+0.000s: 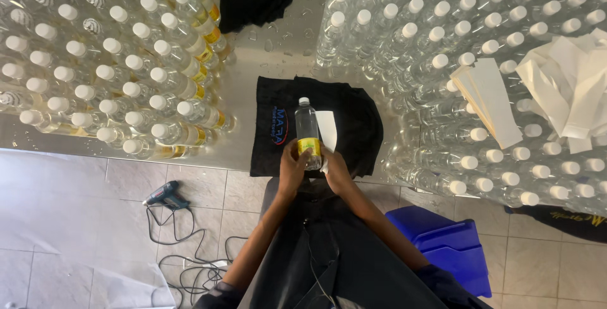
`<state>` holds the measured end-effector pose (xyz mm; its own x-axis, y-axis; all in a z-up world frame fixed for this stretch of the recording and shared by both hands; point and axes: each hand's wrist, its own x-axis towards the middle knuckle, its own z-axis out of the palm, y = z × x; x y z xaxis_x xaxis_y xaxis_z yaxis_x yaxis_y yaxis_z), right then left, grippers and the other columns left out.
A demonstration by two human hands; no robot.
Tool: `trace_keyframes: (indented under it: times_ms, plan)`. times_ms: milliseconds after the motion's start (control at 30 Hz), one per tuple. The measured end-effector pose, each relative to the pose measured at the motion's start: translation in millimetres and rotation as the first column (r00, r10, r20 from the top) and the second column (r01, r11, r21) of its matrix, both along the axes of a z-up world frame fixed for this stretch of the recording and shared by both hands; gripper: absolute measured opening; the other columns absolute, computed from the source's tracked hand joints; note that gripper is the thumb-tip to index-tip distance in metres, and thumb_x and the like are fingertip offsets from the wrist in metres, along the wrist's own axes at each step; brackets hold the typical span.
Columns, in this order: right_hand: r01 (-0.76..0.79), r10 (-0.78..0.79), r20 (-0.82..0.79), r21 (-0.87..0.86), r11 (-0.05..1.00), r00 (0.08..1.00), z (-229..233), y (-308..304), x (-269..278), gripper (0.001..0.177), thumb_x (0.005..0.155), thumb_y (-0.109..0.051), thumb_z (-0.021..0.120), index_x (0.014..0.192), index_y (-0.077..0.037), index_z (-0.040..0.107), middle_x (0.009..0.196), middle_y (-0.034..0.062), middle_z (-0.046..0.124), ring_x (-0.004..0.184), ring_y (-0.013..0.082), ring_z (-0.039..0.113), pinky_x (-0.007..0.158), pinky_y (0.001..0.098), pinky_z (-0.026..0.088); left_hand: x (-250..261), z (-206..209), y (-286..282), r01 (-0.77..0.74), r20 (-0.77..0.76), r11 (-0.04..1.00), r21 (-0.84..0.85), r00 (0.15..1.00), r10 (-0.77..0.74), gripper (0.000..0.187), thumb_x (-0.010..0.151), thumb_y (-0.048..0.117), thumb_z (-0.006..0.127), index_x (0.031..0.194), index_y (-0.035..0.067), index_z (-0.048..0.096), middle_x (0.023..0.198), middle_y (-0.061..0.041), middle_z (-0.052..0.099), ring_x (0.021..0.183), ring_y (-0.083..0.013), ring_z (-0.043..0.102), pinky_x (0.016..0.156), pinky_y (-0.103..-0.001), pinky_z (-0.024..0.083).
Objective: The person applies yellow labels to clear plastic bottles on a metal table. They pick up a bottle, wrap a label around it, smooth it out, and then place the labeled bottle aside. The process is repeated for multiple bottles.
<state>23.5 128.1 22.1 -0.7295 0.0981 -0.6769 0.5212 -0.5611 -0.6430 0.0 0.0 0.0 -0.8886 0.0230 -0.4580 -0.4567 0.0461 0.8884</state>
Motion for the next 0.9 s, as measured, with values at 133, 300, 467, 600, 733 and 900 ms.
trace_keyframes:
  times_ms: [133,300,467,600,733,900]
  plan:
    - [-0.077,0.090,-0.097,0.125,0.989,0.991,23,-1,-9,0.052,0.121,-0.017,0.045,0.168,0.004,0.042,0.177,0.0290,0.032,0.166,0.0433,0.028,0.135,0.0572,0.021,-25,15,-6,-0.078,0.293,0.947,0.312,0.956,-0.018,0.088,0.087,0.026,0.100,0.154,-0.008,0.054,0.126,-0.021,0.069,0.115,-0.0276,0.071,0.098,-0.045,0.060]
    - [-0.111,0.177,-0.109,0.449,0.887,0.978,11,10,2,0.049,0.108,-0.033,0.069,0.139,0.006,0.070,0.144,0.0243,0.065,0.133,0.0331,0.060,0.112,0.0528,0.050,-26,25,-16,-0.175,0.428,0.792,0.585,0.896,-0.119,0.047,0.081,0.000,0.088,0.124,-0.008,0.072,0.105,-0.016,0.075,0.092,-0.0265,0.073,0.089,-0.043,0.059]
    - [-0.130,0.249,-0.207,0.462,0.877,0.946,16,13,-4,0.047,0.109,-0.035,0.065,0.136,0.004,0.066,0.146,0.0222,0.068,0.132,0.0304,0.062,0.106,0.0478,0.053,0,39,-38,-0.079,0.031,0.878,0.472,0.997,0.073,0.050,0.078,-0.006,0.090,0.125,-0.005,0.072,0.108,-0.015,0.079,0.098,-0.0206,0.076,0.090,-0.038,0.062]
    - [-0.181,0.321,-0.247,0.460,0.869,0.914,-13,35,3,0.054,0.117,-0.041,0.051,0.145,0.002,0.066,0.085,0.0096,0.073,0.073,0.0193,0.068,0.067,0.0329,0.059,1,56,-71,-0.253,-0.179,0.949,-0.186,0.959,0.220,0.066,0.089,0.008,0.089,0.144,-0.016,0.063,0.127,-0.038,0.074,0.130,-0.0470,0.068,0.110,-0.054,0.052]
    - [-0.177,0.287,-0.188,0.454,0.874,0.939,-32,54,23,0.043,0.116,-0.030,0.054,0.142,0.002,0.066,0.059,0.0099,0.061,0.040,0.0207,0.058,0.034,0.0293,0.046,-39,-126,-170,-0.410,-0.325,0.805,-0.428,0.901,0.286,0.085,0.073,0.015,0.100,0.148,-0.001,0.062,0.139,-0.029,0.071,0.139,-0.0439,0.061,0.127,-0.056,0.047]
    - [-0.094,0.231,-0.139,0.631,0.770,0.963,8,93,60,0.043,0.115,-0.037,0.046,0.125,-0.002,0.068,0.074,0.0071,0.067,0.056,0.0166,0.063,0.055,0.0295,0.053,-86,-193,-158,-0.816,-0.067,0.491,0.305,0.495,0.866,0.064,0.062,0.034,0.082,0.109,0.016,0.043,0.112,-0.014,0.044,0.111,-0.0342,0.048,0.099,-0.052,0.054]
